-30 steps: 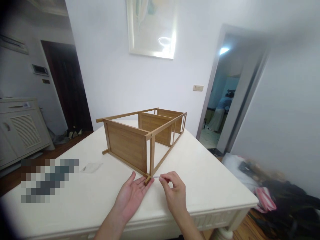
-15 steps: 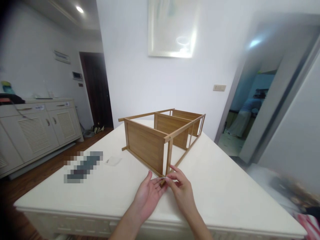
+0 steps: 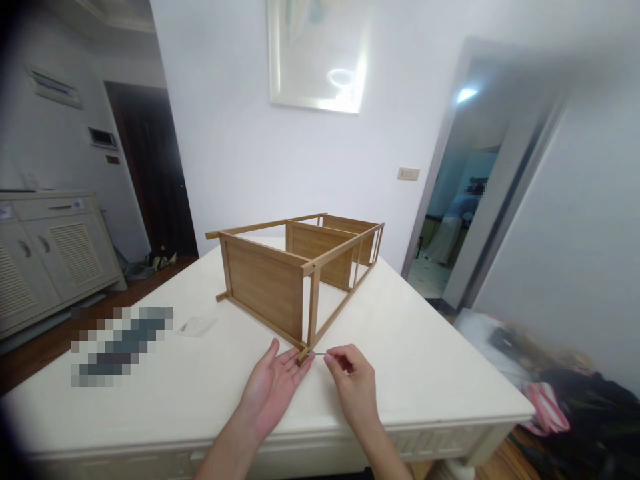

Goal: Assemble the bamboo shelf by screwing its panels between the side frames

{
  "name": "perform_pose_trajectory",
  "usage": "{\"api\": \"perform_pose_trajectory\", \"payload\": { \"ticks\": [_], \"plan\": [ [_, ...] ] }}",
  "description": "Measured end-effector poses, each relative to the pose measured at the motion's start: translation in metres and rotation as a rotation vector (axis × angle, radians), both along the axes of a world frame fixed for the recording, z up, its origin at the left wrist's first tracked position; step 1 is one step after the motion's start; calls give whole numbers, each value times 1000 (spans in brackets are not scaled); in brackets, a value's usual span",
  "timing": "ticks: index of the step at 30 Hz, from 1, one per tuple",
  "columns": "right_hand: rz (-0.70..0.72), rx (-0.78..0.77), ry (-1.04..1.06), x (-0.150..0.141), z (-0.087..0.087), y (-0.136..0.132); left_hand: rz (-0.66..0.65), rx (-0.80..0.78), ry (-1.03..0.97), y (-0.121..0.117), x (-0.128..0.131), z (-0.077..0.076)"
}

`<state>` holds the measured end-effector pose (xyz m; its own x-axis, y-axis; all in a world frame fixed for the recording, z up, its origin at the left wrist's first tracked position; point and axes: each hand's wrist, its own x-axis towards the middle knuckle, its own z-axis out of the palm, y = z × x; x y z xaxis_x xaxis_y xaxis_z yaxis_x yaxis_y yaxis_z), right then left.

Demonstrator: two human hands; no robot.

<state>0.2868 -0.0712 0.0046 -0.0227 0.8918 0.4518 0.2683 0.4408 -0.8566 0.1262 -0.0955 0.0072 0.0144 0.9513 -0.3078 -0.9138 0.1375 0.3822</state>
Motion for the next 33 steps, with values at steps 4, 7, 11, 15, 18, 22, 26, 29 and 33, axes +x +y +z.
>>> {"api": "perform_pose_trajectory", "payload": {
  "ticks": [4,7,11,15,18,22,26,29,33],
  "plan": [
    [-20,-90,24,0,-3,0,6,-28,0,0,-1,0],
    [-57,-101,15,-2,-1,-2,5,-23,-16,-1,-1,2],
    [-87,-117,0,-3,1,-5,4,-23,-25,-2,-1,4],
    [-90,-121,-15,-2,2,-6,-1,2,-25,-3,-2,2],
    [-85,-127,-16,-3,1,-5,-1,0,-30,-3,-2,1],
    [-81,-141,-1,-3,-1,-5,-8,3,-26,-4,-2,1],
    [-76,-161,9,-2,-4,-4,-17,18,-19,-4,-2,2],
    [-77,-164,14,-2,-4,-4,-21,15,-19,-5,-3,3],
    [-79,-174,12,-3,-2,-4,-20,21,-27,-6,-3,3]
  ]
}}
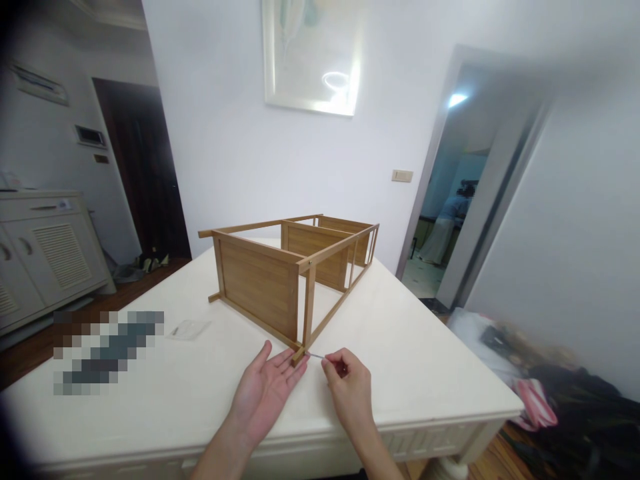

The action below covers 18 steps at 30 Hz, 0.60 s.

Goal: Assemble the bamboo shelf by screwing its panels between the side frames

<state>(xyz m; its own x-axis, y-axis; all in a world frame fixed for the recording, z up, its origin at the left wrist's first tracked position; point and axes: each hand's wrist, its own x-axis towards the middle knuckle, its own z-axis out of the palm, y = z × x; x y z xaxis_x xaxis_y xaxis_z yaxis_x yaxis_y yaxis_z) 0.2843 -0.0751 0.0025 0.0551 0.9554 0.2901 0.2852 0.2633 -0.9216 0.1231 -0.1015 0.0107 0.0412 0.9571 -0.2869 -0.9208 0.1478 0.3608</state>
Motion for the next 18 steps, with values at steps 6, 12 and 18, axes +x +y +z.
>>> {"api": "perform_pose_trajectory", "payload": {
  "ticks": [6,12,18],
  "plan": [
    [1,31,-43,0,-4,0,6,-6,-9,-1,1,1],
    [7,103,-111,-2,-3,-3,16,0,-10,0,1,-1],
    [12,163,-67,-3,1,-4,46,-45,29,3,2,-3]
  ]
}}
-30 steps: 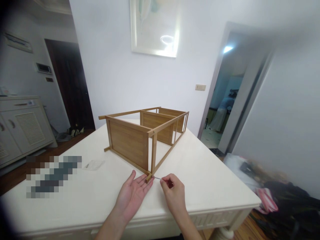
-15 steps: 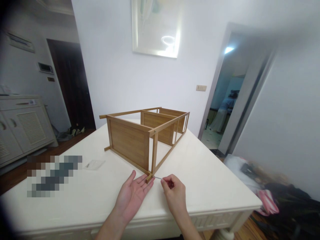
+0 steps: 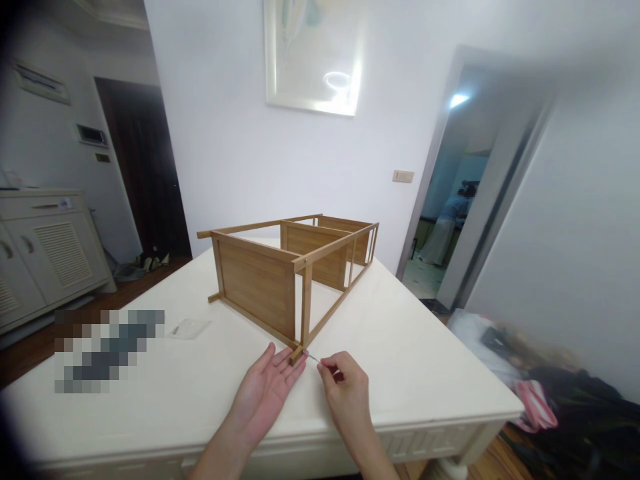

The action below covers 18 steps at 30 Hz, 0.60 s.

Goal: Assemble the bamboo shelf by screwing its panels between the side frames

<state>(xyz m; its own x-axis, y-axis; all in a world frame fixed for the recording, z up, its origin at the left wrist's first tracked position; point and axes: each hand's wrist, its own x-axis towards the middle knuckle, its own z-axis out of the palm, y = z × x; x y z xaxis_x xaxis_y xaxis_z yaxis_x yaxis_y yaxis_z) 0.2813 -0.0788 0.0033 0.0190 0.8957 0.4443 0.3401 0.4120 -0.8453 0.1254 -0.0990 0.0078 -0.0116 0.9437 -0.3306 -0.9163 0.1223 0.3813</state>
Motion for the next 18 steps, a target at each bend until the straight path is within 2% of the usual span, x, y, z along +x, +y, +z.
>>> {"api": "perform_pose_trajectory", "payload": {
  "ticks": [5,12,18],
  "plan": [
    [34,-143,71,3,-3,3,16,-13,16,0,1,0],
    [104,-249,188,1,-3,3,-9,11,-28,-1,0,4],
    [180,-206,102,6,-2,3,-14,35,-46,-3,-2,4]
  ]
}}
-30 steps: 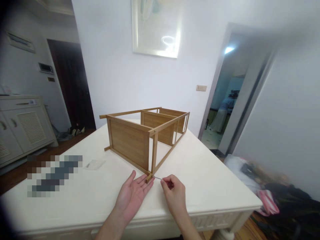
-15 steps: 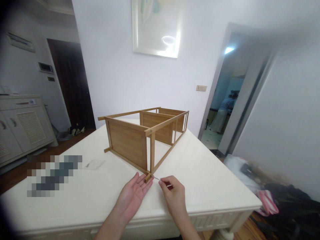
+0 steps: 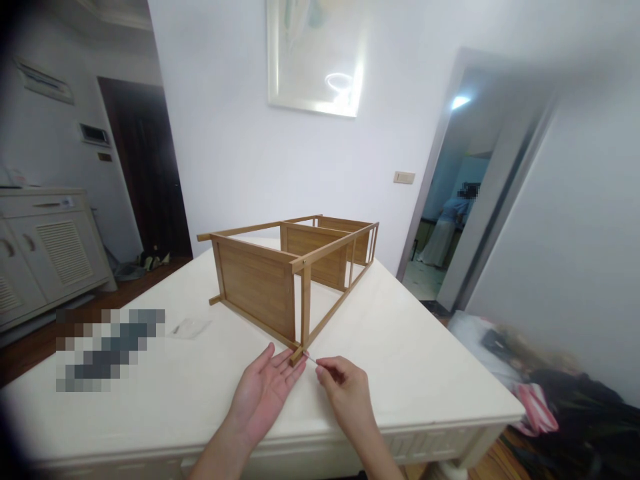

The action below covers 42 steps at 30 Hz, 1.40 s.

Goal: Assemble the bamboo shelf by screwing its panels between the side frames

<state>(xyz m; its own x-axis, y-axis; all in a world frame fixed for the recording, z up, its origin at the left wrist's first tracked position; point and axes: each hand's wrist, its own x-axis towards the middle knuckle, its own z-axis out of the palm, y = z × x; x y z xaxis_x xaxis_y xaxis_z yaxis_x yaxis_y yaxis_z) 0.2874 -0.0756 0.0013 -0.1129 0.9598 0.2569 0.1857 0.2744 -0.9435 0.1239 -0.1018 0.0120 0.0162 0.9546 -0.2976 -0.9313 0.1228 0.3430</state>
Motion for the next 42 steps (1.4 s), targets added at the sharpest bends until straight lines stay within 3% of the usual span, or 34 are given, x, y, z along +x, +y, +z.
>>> {"api": "perform_pose_trajectory", "payload": {
  "ticks": [12,18,26,29,35,42],
  "plan": [
    [120,71,0,2,1,-1,-2,-15,-15,0,0,1],
    [125,154,-45,3,-3,-1,14,-34,-27,1,0,-1],
    [114,195,-159,3,4,-2,13,-2,12,1,0,-4],
    [82,146,-102,2,5,0,13,-1,18,1,0,-4],
    [53,-79,213,-2,6,3,-5,-11,26,2,1,-4],
    [-19,-84,198,-3,1,2,8,-3,9,2,1,-3]
  ]
}}
